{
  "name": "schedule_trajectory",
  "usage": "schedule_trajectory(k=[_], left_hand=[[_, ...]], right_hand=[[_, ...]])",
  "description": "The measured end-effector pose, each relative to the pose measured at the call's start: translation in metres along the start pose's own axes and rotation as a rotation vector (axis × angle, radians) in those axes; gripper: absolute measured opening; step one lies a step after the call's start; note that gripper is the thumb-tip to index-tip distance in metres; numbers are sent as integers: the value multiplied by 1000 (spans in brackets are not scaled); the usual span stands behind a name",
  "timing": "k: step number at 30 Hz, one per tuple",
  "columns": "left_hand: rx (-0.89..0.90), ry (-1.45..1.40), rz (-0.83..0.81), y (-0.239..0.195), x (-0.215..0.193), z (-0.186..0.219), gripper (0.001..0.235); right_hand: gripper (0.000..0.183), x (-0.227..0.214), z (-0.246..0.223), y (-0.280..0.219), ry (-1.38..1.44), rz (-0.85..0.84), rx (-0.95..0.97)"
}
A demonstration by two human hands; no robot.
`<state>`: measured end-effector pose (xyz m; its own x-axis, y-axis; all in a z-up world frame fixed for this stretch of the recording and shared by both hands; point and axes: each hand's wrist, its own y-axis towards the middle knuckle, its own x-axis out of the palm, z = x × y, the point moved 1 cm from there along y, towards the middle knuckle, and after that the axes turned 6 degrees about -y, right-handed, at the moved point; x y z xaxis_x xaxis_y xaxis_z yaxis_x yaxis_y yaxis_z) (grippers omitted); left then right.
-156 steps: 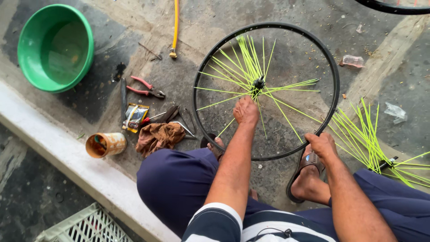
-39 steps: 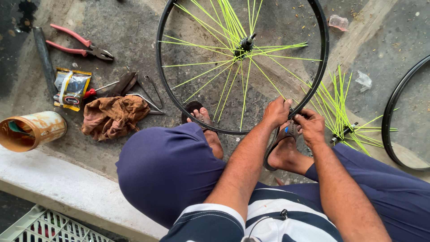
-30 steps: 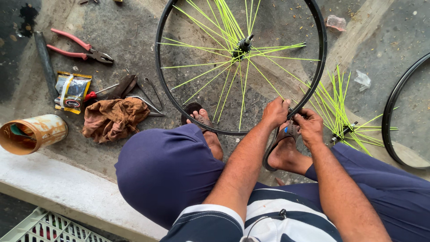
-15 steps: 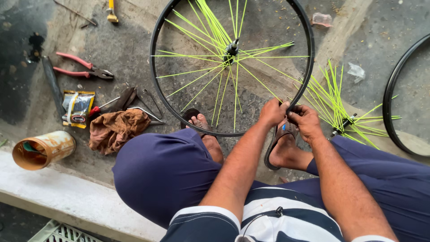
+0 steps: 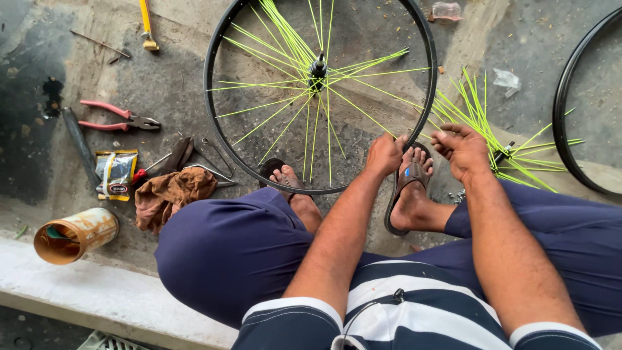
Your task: The person inserts neon green spokes into a bicycle hub and then attaches the hub to a black rim. They proceed to thread the spokes through the rim holes and secure them by hand.
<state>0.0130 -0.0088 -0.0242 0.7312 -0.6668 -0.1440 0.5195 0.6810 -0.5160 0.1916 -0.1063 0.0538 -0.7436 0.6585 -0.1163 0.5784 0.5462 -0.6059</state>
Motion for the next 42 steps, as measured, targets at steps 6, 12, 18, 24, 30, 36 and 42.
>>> schedule_trajectory(k=[6, 12, 18, 24, 30, 36, 42], left_hand=[[-61, -209, -79, -3, -1, 5, 42], [10, -282, -81, -5, -7, 11, 38], [-7, -140, -39, -14, -19, 26, 39], [-129, -73, -68, -19, -19, 31, 40], [39, -194, -38, -11, -14, 22, 41], [-44, -209, -46, -11, -10, 18, 41], [-38, -92, -7, -10, -10, 17, 39]], right_hand=[[18, 3, 0, -2, -12, 11, -20], [15, 16, 20, 2, -174, 1, -1], [16, 31, 28, -1, -229, -110, 149], [18, 33, 33, 5, -195, -167, 146], [17, 29, 40, 11, -172, -162, 133], [16, 31, 42, 14, -185, -159, 88], [15, 34, 38, 7, -193, -164, 104]])
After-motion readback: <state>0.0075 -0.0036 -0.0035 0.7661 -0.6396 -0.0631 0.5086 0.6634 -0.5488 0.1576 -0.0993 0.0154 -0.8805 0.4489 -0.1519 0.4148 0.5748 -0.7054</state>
